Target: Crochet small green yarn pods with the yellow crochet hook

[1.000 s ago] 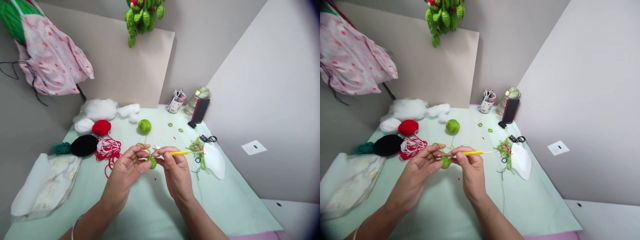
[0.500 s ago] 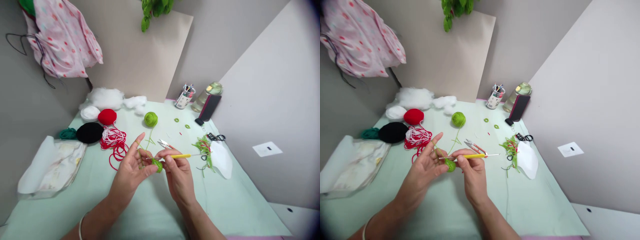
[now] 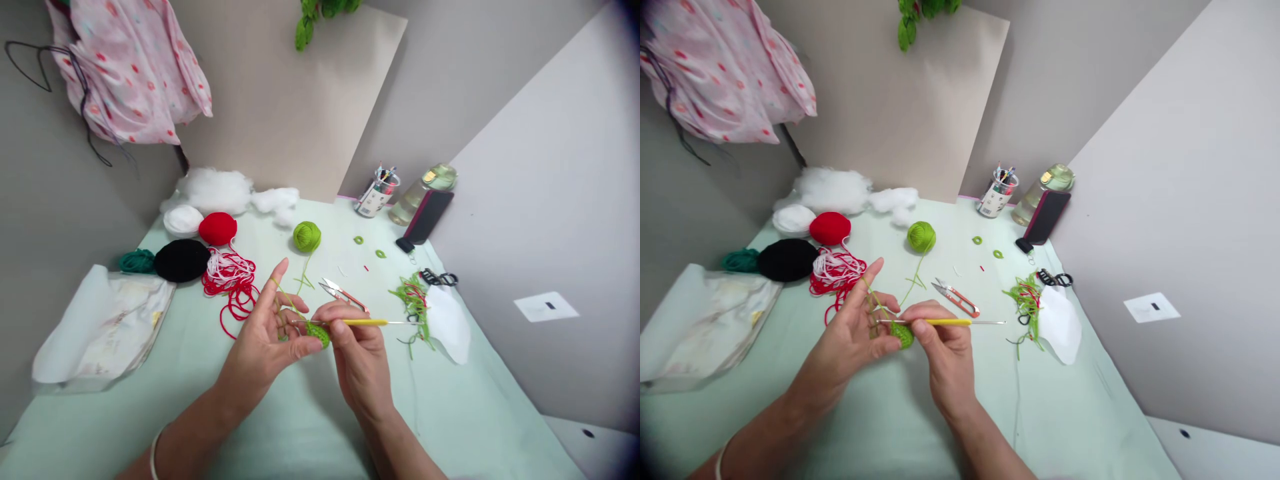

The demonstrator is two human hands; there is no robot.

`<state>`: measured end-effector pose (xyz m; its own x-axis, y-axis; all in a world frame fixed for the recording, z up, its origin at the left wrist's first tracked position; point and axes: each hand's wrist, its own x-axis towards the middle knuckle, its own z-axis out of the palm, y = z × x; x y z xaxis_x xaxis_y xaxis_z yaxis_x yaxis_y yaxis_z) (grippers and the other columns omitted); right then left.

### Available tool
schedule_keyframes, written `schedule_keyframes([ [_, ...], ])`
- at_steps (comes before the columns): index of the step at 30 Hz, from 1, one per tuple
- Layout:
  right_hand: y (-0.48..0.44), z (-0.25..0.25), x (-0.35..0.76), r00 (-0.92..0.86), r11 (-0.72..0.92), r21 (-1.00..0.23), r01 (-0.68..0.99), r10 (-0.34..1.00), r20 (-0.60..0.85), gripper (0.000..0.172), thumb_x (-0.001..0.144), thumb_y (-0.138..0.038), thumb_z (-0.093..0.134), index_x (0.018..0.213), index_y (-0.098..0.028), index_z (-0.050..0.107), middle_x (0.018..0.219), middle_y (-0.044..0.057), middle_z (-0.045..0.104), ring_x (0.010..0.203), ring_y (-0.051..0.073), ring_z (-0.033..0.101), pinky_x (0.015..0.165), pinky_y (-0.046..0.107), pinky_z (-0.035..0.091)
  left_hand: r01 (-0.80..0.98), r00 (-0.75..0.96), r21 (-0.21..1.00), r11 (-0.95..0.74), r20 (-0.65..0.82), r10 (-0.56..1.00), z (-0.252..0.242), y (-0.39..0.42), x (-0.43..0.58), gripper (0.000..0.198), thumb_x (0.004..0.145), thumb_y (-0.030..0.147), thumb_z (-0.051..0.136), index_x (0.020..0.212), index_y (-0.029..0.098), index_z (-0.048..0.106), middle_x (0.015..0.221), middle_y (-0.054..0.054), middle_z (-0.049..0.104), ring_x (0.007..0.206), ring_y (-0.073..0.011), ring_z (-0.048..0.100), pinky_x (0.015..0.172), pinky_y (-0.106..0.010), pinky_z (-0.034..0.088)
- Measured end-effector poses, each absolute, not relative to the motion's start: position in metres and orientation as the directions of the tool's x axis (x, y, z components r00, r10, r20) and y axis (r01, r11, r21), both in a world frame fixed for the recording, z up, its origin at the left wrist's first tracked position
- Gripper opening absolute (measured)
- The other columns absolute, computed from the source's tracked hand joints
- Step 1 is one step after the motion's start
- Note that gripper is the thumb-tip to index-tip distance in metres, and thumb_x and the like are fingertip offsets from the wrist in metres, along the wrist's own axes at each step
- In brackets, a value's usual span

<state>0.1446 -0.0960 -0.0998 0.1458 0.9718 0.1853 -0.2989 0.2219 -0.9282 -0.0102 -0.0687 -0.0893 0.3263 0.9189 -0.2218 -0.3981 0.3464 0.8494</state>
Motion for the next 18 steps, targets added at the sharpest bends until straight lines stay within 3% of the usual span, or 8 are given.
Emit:
schedule_keyframes([
  [6, -0.0951, -0.1033, 0.1399, 0.075, 0.213, -0.924, -0.318, 0.977, 0.200, 0.011, 0.099, -0.032, 0.074, 0.100, -0.031, 0.085, 0.098, 0.003, 0.077, 0.099, 0.019, 0.070, 0.090, 0.034, 0.057, -0.346, 0.294, 0.889, 0.301, -0.202, 0.934, -0.0913, -0.0657, -0.0123, 0.123, 0.069, 0.024, 0.098, 0.166, 0.045, 0.026, 0.107, 0.003, 0.059, 0.087, -0.0140, 0.063, 0.080, -0.031, 0.052],
  [11, -0.0962, -0.1017, 0.1388, 0.168, 0.214, -0.936, -0.280, 0.971, 0.171, 0.010, 0.098, -0.036, 0.076, 0.098, -0.032, 0.086, 0.095, 0.002, 0.077, 0.096, 0.018, 0.070, 0.088, 0.032, 0.056, -0.280, 0.263, 0.937, 0.211, -0.136, 0.955, -0.0922, -0.0694, -0.0097, 0.113, 0.079, 0.025, 0.091, 0.169, 0.037, 0.024, 0.096, 0.003, 0.064, 0.089, -0.0169, 0.060, 0.091, -0.036, 0.050],
  [15, -0.0943, -0.0997, 0.1415, 0.199, 0.122, -0.929, -0.349, 0.979, 0.054, 0.016, 0.090, -0.046, 0.083, 0.092, -0.030, 0.086, 0.090, 0.001, 0.076, 0.086, 0.016, 0.067, 0.078, 0.028, 0.053, -0.330, 0.257, 0.915, 0.231, -0.149, 0.955, -0.0921, -0.0705, -0.0069, 0.114, 0.078, 0.024, 0.091, 0.169, 0.034, 0.023, 0.094, 0.003, 0.064, 0.090, -0.0180, 0.061, 0.091, -0.036, 0.051],
  [18, -0.0914, -0.0988, 0.1406, 0.184, 0.053, -0.902, -0.428, 0.982, -0.030, 0.020, 0.086, -0.049, 0.086, 0.087, -0.029, 0.085, 0.088, 0.002, 0.077, 0.086, 0.017, 0.067, 0.079, 0.028, 0.053, -0.340, 0.228, 0.911, 0.233, -0.161, 0.960, -0.0901, -0.0698, -0.0055, 0.117, 0.075, 0.022, 0.091, 0.169, 0.034, 0.022, 0.093, 0.004, 0.062, 0.086, -0.0171, 0.059, 0.084, -0.034, 0.051],
])
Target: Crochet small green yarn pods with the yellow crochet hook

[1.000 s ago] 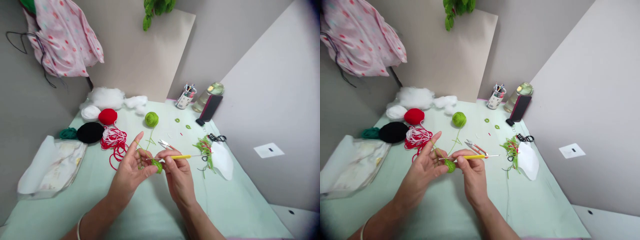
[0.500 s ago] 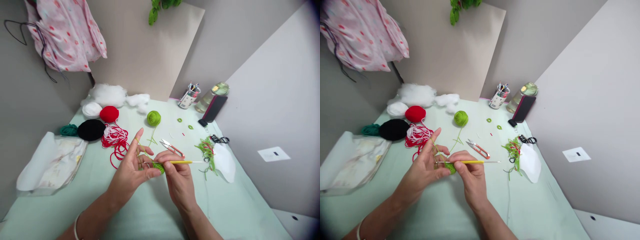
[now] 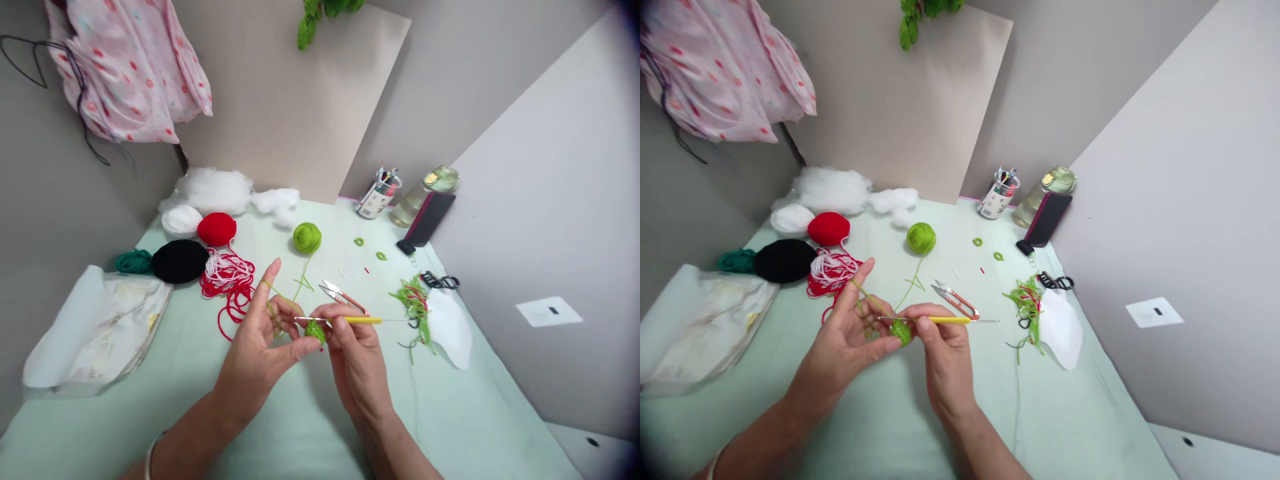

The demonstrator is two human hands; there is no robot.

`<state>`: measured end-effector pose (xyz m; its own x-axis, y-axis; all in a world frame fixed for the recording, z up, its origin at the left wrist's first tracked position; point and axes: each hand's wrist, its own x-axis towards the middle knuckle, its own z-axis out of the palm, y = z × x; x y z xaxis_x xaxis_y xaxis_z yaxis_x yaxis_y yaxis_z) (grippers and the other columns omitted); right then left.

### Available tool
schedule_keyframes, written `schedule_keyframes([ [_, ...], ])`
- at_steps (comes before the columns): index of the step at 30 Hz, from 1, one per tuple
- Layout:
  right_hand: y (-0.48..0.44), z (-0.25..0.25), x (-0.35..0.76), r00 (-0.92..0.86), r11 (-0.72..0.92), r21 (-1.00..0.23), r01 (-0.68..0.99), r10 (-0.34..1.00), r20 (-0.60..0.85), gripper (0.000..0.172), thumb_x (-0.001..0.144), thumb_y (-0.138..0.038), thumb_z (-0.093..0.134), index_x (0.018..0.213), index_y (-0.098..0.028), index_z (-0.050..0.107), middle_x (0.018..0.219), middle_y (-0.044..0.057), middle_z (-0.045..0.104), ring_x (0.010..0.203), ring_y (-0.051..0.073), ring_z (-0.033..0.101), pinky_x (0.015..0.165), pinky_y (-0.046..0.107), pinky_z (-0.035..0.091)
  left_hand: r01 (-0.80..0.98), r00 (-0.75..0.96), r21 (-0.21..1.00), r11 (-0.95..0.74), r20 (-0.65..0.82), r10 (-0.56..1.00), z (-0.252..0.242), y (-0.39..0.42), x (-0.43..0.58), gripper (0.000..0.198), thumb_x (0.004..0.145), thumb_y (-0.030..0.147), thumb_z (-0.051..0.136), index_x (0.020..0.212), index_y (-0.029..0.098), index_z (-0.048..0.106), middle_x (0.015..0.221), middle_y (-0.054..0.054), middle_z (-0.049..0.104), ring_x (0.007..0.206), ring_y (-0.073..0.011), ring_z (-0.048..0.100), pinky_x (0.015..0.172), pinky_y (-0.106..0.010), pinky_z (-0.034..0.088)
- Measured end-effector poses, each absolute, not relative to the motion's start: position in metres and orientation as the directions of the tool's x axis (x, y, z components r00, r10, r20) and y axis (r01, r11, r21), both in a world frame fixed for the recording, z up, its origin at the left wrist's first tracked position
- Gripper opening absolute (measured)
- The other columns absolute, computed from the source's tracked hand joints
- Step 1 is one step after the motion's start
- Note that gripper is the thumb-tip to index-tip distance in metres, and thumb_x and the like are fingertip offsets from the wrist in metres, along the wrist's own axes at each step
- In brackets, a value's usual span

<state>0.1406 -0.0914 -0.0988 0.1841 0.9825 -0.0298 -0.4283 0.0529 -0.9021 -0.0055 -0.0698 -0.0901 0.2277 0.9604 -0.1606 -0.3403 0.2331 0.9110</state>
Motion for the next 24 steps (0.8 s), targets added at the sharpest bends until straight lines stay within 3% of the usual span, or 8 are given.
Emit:
schedule_keyframes([
  [3, -0.089, -0.098, 0.137, 0.132, -0.030, -0.867, -0.498, 0.985, -0.110, 0.025, 0.082, -0.052, 0.088, 0.085, -0.028, 0.084, 0.088, 0.002, 0.076, 0.087, 0.018, 0.067, 0.084, 0.031, 0.055, -0.267, 0.175, 0.944, 0.193, -0.150, 0.973, -0.087, -0.070, -0.005, 0.121, 0.070, 0.022, 0.092, 0.168, 0.034, 0.022, 0.096, 0.003, 0.063, 0.086, -0.0179, 0.058, 0.080, -0.034, 0.049],
  [7, -0.090, -0.099, 0.134, 0.088, -0.119, -0.825, -0.552, 0.976, -0.200, 0.028, 0.081, -0.053, 0.089, 0.084, -0.027, 0.081, 0.088, 0.002, 0.073, 0.083, 0.018, 0.065, 0.079, 0.030, 0.053, -0.139, 0.107, 0.983, 0.117, -0.103, 0.989, -0.085, -0.072, -0.003, 0.121, 0.068, 0.024, 0.091, 0.168, 0.033, 0.024, 0.095, 0.003, 0.064, 0.083, -0.0184, 0.057, 0.080, -0.035, 0.049],
  [14, -0.092, -0.103, 0.134, 0.093, -0.112, -0.814, -0.571, 0.975, -0.200, 0.031, 0.082, -0.054, 0.088, 0.083, -0.025, 0.077, 0.084, 0.001, 0.066, 0.081, 0.017, 0.061, 0.075, 0.029, 0.052, -0.024, 0.100, 0.999, -0.024, 0.027, 0.995, -0.088, -0.077, -0.001, 0.094, 0.076, 0.022, 0.085, 0.159, 0.034, 0.043, 0.089, 0.005, 0.063, 0.073, -0.0155, 0.056, 0.077, -0.034, 0.051],
  [19, -0.091, -0.105, 0.131, -0.023, -0.172, -0.767, -0.618, 0.979, -0.201, 0.027, 0.085, -0.051, 0.085, 0.084, -0.025, 0.076, 0.082, 0.001, 0.066, 0.080, 0.019, 0.063, 0.076, 0.031, 0.055, 0.025, 0.062, 0.996, -0.085, 0.084, 0.995, -0.085, -0.080, -0.001, 0.090, 0.076, 0.022, 0.090, 0.155, 0.034, 0.050, 0.080, 0.007, 0.059, 0.078, -0.0171, 0.060, 0.088, -0.035, 0.054],
  [24, -0.091, -0.106, 0.128, -0.079, -0.224, -0.728, -0.647, 0.970, -0.228, 0.027, 0.085, -0.050, 0.086, 0.083, -0.025, 0.075, 0.084, 0.000, 0.066, 0.081, 0.016, 0.063, 0.078, 0.028, 0.055, 0.043, 0.062, 0.994, -0.100, 0.098, 0.993, -0.085, -0.082, 0.000, 0.087, 0.076, 0.024, 0.090, 0.154, 0.034, 0.052, 0.080, 0.007, 0.059, 0.077, -0.0177, 0.061, 0.087, -0.035, 0.056],
])
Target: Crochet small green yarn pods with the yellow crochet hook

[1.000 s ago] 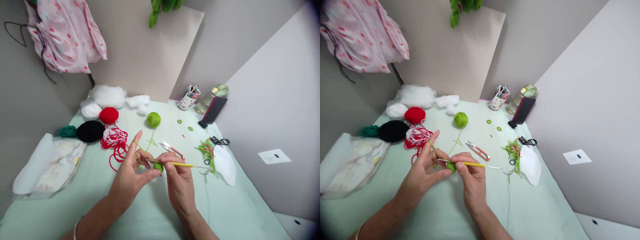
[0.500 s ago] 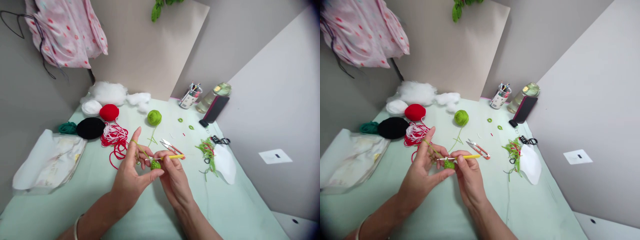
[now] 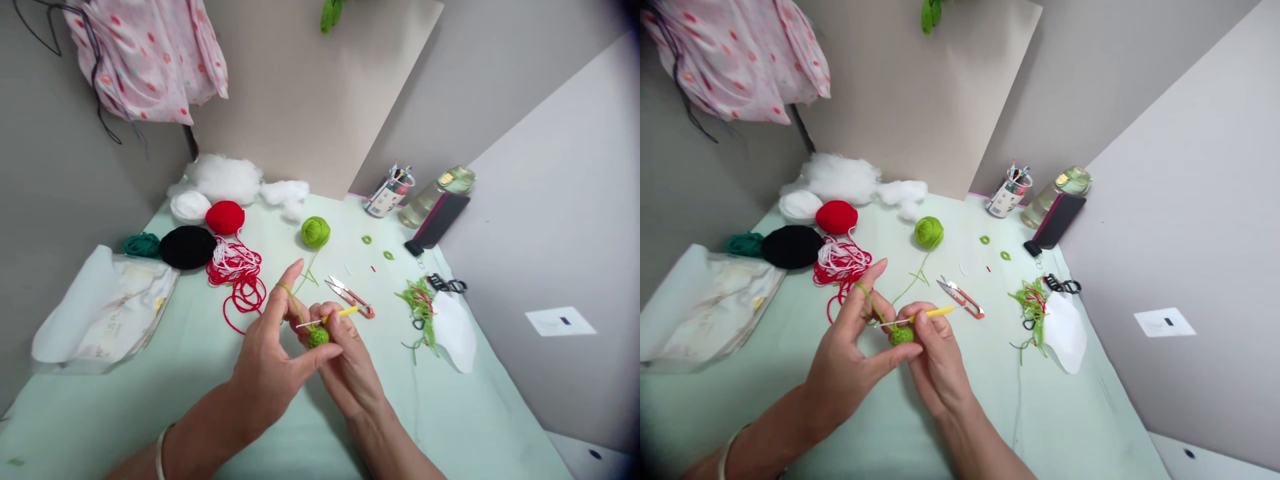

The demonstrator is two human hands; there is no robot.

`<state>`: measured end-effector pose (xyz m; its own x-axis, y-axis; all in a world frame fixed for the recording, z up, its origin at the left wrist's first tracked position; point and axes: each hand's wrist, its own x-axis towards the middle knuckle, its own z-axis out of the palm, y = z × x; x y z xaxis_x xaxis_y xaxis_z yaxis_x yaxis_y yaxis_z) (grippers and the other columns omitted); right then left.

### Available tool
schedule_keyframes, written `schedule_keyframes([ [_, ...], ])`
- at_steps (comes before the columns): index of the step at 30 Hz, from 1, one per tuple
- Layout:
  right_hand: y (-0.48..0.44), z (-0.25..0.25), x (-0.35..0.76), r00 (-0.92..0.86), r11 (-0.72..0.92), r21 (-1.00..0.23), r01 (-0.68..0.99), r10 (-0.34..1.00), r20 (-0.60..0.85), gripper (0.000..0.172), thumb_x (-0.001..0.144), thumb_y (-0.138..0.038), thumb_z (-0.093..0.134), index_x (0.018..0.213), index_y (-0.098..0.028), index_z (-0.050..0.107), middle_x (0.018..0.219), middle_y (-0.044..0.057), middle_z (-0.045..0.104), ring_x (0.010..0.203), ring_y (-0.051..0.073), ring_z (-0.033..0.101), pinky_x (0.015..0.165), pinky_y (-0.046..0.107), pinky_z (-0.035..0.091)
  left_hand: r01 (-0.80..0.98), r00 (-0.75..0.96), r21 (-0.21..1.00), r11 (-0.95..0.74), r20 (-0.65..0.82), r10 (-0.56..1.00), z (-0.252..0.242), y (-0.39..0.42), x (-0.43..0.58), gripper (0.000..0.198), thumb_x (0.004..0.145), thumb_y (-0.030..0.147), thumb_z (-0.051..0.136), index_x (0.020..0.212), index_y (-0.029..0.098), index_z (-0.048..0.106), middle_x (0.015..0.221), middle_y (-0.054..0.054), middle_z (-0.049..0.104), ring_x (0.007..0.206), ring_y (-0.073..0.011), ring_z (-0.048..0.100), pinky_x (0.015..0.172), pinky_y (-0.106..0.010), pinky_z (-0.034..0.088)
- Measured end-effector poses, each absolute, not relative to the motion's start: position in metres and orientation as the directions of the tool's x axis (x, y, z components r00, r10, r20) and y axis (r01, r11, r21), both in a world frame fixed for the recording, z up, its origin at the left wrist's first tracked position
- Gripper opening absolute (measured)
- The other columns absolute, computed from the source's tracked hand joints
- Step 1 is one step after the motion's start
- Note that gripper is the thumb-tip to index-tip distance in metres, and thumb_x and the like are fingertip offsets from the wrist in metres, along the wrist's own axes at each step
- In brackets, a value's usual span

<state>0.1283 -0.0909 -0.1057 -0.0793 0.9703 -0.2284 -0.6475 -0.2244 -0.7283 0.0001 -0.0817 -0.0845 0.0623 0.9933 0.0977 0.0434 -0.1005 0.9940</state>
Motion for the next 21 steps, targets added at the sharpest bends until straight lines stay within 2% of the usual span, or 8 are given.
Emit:
schedule_keyframes([
  [5, -0.093, -0.108, 0.129, -0.109, -0.249, -0.729, -0.638, 0.966, -0.234, 0.028, 0.085, -0.050, 0.087, 0.082, -0.025, 0.074, 0.085, -0.001, 0.064, 0.080, 0.015, 0.062, 0.076, 0.027, 0.052, 0.092, 0.061, 0.985, -0.145, 0.139, 0.988, -0.086, -0.082, 0.001, 0.078, 0.076, 0.023, 0.090, 0.147, 0.033, 0.057, 0.080, 0.007, 0.058, 0.075, -0.0176, 0.061, 0.084, -0.033, 0.056],
  [12, -0.092, -0.104, 0.135, 0.078, -0.085, -0.808, -0.583, 0.984, -0.159, 0.026, 0.082, -0.051, 0.088, 0.083, -0.027, 0.078, 0.085, 0.000, 0.067, 0.078, 0.017, 0.062, 0.075, 0.031, 0.052, 0.000, 0.060, 0.997, -0.077, 0.077, 0.995, -0.088, -0.082, 0.001, 0.050, 0.076, 0.023, 0.088, 0.121, 0.031, 0.067, 0.090, 0.002, 0.065, 0.087, -0.0213, 0.066, 0.093, -0.039, 0.054],
  [14, -0.091, -0.100, 0.138, 0.113, -0.023, -0.833, -0.552, 0.988, -0.102, 0.024, 0.084, -0.051, 0.087, 0.084, -0.028, 0.080, 0.086, 0.001, 0.070, 0.079, 0.017, 0.063, 0.075, 0.032, 0.053, -0.056, 0.069, 0.998, -0.019, 0.023, 0.997, -0.087, -0.083, 0.001, 0.054, 0.077, 0.023, 0.087, 0.125, 0.032, 0.065, 0.093, 0.002, 0.067, 0.089, -0.0213, 0.067, 0.094, -0.040, 0.054],
  [17, -0.090, -0.097, 0.141, 0.154, 0.054, -0.867, -0.495, 0.988, -0.026, 0.020, 0.087, -0.049, 0.085, 0.086, -0.030, 0.081, 0.088, 0.002, 0.074, 0.083, 0.019, 0.067, 0.077, 0.033, 0.055, -0.114, 0.065, 0.992, 0.060, -0.053, 0.997, -0.084, -0.084, 0.001, 0.076, 0.075, 0.025, 0.088, 0.143, 0.034, 0.055, 0.093, 0.003, 0.068, 0.088, -0.0213, 0.067, 0.094, -0.041, 0.054],
  [21, -0.090, -0.095, 0.144, 0.177, 0.111, -0.875, -0.471, 0.984, 0.030, 0.019, 0.090, -0.048, 0.083, 0.087, -0.030, 0.081, 0.085, 0.002, 0.076, 0.080, 0.017, 0.068, 0.075, 0.030, 0.055, -0.158, 0.081, 0.983, 0.093, -0.081, 0.993, -0.081, -0.083, 0.000, 0.090, 0.074, 0.022, 0.087, 0.154, 0.033, 0.045, 0.090, 0.004, 0.068, 0.089, -0.0213, 0.067, 0.095, -0.041, 0.053],
])
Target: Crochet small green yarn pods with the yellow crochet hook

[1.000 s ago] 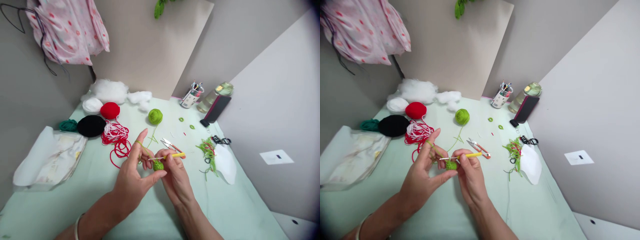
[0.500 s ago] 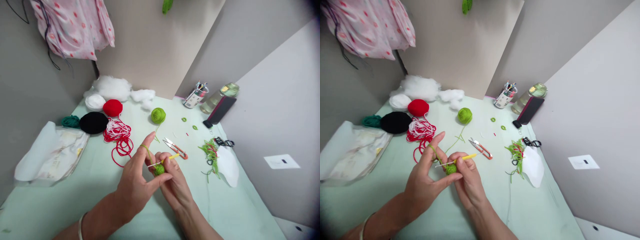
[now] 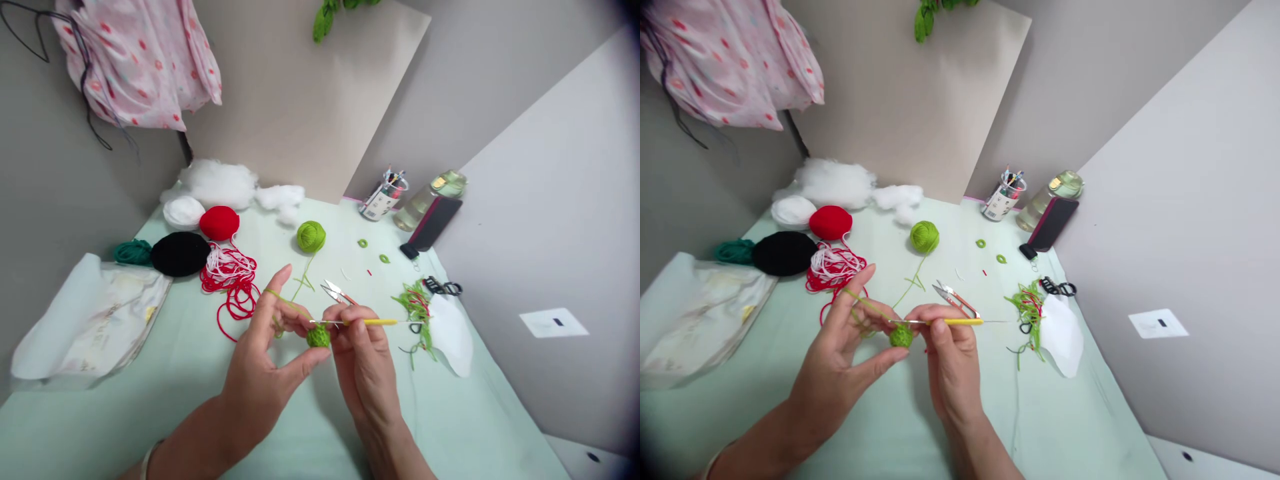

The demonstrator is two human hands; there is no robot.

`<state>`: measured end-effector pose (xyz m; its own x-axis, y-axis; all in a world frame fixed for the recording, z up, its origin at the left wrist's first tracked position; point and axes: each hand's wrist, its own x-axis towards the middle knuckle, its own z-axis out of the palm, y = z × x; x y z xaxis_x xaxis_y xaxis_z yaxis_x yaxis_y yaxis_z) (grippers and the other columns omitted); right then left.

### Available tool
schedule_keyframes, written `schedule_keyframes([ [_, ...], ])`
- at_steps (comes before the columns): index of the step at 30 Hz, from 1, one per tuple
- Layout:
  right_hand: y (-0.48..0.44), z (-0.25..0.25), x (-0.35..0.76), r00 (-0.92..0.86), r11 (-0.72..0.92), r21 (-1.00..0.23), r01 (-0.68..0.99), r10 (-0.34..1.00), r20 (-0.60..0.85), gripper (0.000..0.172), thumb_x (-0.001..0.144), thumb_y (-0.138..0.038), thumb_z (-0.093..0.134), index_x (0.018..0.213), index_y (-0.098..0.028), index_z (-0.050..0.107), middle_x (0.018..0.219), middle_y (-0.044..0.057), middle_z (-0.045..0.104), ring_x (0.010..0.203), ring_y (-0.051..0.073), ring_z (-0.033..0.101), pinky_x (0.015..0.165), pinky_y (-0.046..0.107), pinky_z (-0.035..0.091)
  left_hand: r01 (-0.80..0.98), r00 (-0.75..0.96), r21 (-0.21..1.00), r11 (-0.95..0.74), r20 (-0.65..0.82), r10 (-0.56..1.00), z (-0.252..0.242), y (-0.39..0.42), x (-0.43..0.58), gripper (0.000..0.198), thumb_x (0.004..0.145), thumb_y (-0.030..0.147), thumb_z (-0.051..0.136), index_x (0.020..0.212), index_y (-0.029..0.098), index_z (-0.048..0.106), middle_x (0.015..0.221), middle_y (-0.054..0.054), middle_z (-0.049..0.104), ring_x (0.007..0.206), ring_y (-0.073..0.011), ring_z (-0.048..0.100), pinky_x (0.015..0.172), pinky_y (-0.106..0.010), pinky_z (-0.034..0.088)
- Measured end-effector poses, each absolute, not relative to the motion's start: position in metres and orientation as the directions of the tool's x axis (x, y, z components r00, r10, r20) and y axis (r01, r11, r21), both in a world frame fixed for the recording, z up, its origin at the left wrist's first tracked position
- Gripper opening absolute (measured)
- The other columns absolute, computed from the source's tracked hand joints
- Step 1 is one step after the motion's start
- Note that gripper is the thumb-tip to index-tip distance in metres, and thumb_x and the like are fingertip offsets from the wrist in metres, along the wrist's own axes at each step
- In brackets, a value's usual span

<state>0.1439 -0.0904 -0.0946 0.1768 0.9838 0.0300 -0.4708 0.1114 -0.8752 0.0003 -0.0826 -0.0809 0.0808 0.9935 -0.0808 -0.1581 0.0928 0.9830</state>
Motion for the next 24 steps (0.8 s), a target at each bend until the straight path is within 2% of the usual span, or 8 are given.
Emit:
schedule_keyframes([
  [5, -0.089, -0.092, 0.151, 0.109, 0.140, -0.872, -0.470, 0.989, 0.100, 0.020, 0.099, -0.046, 0.073, 0.090, -0.028, 0.077, 0.084, 0.000, 0.077, 0.059, 0.010, 0.060, 0.061, 0.025, 0.049, -0.217, 0.130, 0.968, 0.129, -0.102, 0.986, -0.079, -0.080, -0.001, 0.098, 0.072, 0.023, 0.089, 0.157, 0.031, 0.042, 0.087, 0.004, 0.067, 0.090, -0.0211, 0.066, 0.096, -0.041, 0.052],
  [8, -0.088, -0.089, 0.155, 0.072, 0.146, -0.872, -0.467, 0.989, 0.127, 0.022, 0.102, -0.045, 0.068, 0.091, -0.027, 0.074, 0.084, -0.001, 0.076, 0.054, 0.009, 0.060, 0.058, 0.024, 0.049, -0.215, 0.142, 0.968, 0.133, -0.104, 0.984, -0.078, -0.080, -0.002, 0.096, 0.072, 0.026, 0.090, 0.156, 0.031, 0.045, 0.088, 0.004, 0.064, 0.090, -0.0204, 0.064, 0.096, -0.040, 0.052],
  [15, -0.088, -0.084, 0.162, 0.050, 0.158, -0.907, -0.390, 0.987, 0.150, 0.027, 0.101, -0.047, 0.069, 0.088, -0.024, 0.070, 0.082, 0.001, 0.077, 0.061, 0.014, 0.070, 0.062, 0.029, 0.057, -0.203, 0.144, 0.974, 0.102, -0.074, 0.987, -0.078, -0.081, -0.001, 0.087, 0.073, 0.025, 0.090, 0.150, 0.030, 0.051, 0.086, 0.005, 0.063, 0.089, -0.0199, 0.064, 0.097, -0.039, 0.051],
  [20, -0.091, -0.087, 0.167, 0.046, 0.225, -0.926, -0.305, 0.974, 0.221, 0.024, 0.106, -0.043, 0.063, 0.094, -0.024, 0.072, 0.089, 0.003, 0.078, 0.069, 0.016, 0.074, 0.068, 0.033, 0.061, -0.166, 0.135, 0.984, 0.073, -0.050, 0.990, -0.080, -0.081, -0.003, 0.089, 0.075, 0.024, 0.088, 0.154, 0.031, 0.047, 0.092, 0.003, 0.070, 0.088, -0.0203, 0.066, 0.094, -0.039, 0.053],
  [24, -0.094, -0.086, 0.168, 0.050, 0.297, -0.933, -0.204, 0.955, 0.293, 0.022, 0.108, -0.037, 0.059, 0.100, -0.025, 0.075, 0.095, 0.004, 0.078, 0.074, 0.017, 0.075, 0.072, 0.035, 0.061, -0.169, 0.150, 0.984, 0.060, -0.035, 0.988, -0.082, -0.081, -0.002, 0.089, 0.078, 0.023, 0.086, 0.156, 0.031, 0.045, 0.089, 0.004, 0.072, 0.089, -0.0199, 0.068, 0.098, -0.041, 0.052],
])
